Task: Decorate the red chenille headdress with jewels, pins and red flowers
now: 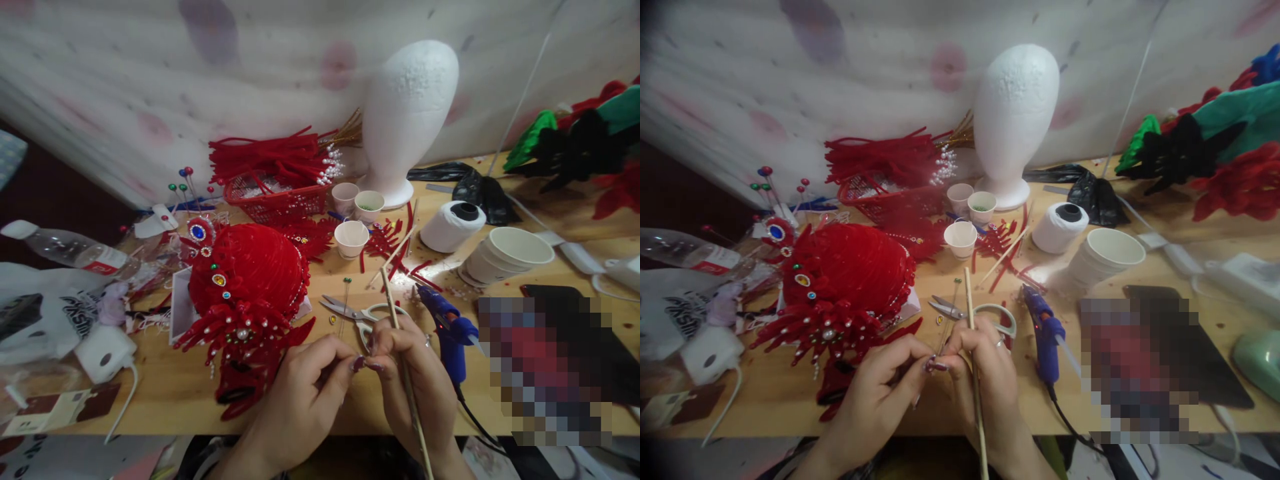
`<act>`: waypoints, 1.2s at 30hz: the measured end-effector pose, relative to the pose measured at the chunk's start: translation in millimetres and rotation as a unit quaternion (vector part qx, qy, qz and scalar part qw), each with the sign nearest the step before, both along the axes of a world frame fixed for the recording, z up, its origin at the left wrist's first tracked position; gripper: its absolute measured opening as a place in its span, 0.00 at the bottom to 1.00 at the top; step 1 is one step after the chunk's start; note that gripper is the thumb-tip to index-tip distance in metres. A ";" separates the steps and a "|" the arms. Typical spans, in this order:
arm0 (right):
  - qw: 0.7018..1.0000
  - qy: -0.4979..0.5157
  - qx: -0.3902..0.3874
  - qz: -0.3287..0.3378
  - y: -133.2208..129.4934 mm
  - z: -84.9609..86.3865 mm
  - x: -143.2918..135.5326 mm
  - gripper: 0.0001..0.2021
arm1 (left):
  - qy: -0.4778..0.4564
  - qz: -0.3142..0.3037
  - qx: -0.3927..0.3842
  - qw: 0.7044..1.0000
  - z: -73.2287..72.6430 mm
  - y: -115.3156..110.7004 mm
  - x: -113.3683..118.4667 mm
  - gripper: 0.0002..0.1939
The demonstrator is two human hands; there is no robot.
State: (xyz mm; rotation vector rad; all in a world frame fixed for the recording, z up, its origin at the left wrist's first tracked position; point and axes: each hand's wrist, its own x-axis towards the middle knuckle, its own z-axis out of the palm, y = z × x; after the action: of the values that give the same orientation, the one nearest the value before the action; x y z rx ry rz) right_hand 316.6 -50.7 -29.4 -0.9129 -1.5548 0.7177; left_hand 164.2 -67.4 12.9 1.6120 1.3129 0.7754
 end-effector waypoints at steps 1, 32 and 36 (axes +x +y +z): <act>1.000 -0.001 0.002 -0.001 -0.1 -0.1 -0.3 0.09 | -0.007 0.001 -0.013 1.000 -0.4 -0.1 -0.3 0.14; 0.999 -0.039 0.004 0.038 5.2 2.5 1.8 0.08 | 0.098 0.011 0.227 0.969 -6.0 -0.6 -1.0 0.09; 0.998 -0.059 0.021 0.018 4.4 0.8 -1.2 0.10 | 0.077 0.016 0.168 0.983 -1.6 -0.6 1.3 0.10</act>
State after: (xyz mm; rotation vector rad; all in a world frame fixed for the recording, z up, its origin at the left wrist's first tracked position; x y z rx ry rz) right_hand 315.4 -46.3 -28.7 -0.9117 -1.6893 0.6640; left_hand 165.5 -68.0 11.3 1.9535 1.3734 0.9485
